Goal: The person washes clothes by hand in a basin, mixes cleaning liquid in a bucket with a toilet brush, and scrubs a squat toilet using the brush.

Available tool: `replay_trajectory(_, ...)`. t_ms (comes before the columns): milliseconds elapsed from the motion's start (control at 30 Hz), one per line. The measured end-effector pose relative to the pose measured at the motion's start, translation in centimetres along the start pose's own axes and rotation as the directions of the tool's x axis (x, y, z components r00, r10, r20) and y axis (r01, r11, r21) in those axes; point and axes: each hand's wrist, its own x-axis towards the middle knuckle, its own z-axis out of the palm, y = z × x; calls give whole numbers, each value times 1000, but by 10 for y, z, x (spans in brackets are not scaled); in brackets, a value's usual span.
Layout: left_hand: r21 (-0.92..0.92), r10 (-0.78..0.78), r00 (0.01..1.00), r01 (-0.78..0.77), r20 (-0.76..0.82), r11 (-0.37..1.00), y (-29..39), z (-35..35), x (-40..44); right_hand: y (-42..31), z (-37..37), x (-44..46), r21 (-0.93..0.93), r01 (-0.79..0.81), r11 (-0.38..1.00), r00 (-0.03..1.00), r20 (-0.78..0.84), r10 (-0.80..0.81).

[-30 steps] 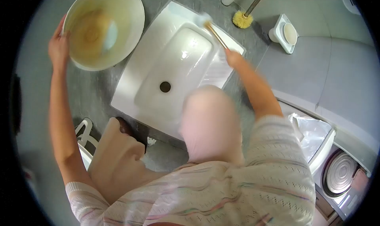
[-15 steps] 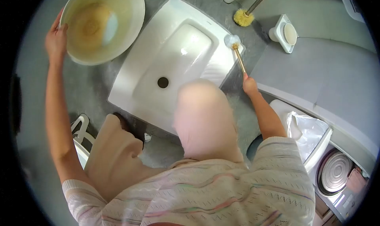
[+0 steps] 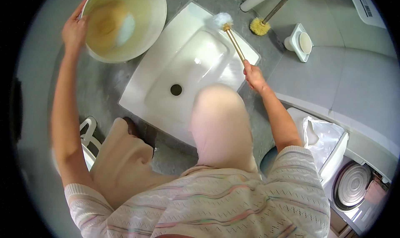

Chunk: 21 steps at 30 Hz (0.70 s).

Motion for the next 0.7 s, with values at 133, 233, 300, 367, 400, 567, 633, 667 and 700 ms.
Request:
replay_trajectory(133, -39, 16, 1000, -17, -26, 999, -8, 1, 1, 2, 10, 7, -402, 121, 907, 979, -100, -175)
replay_trajectory(233, -20, -39, 999, 40, 10, 999, -5, -1, 1, 0, 15, 10, -500, 97, 860, 977, -117, -178)
replay_trajectory(300, -11, 10, 1000, -10, -8, 1000, 4, -2, -3, 2, 9, 7, -601, 42, 798, 990, -84, -115)
replay_trajectory(367, -7, 23, 1000, -23, -16, 1000, 12, -6, 0, -4, 4, 5, -744, 18, 668, 1000, 2, -25)
replay_trajectory(400, -11, 0, 1000, 0, -4, 1000, 13, -7, -1, -8, 4, 3, -699, -17, 715, 999, -42, -18)
replay_trajectory(567, 18, 87, 995, -86, -53, 996, -1, 2, 6, -7, -22, 12, -734, 1, 679, 999, -28, -32)
replay_trajectory(633, 5, 81, 996, -81, -38, 997, 5, -1, 5, -28, -41, 7, -756, 25, 654, 998, -17, -58)
replay_trajectory(667, -16, 93, 995, -93, -46, 996, 1, 2, 7, -48, -52, 1, -762, 26, 647, 996, -33, -78)
replay_trajectory(700, -21, 119, 990, -121, -79, 992, 11, -2, 2, -61, -74, -6, -758, 44, 651, 991, -50, -125)
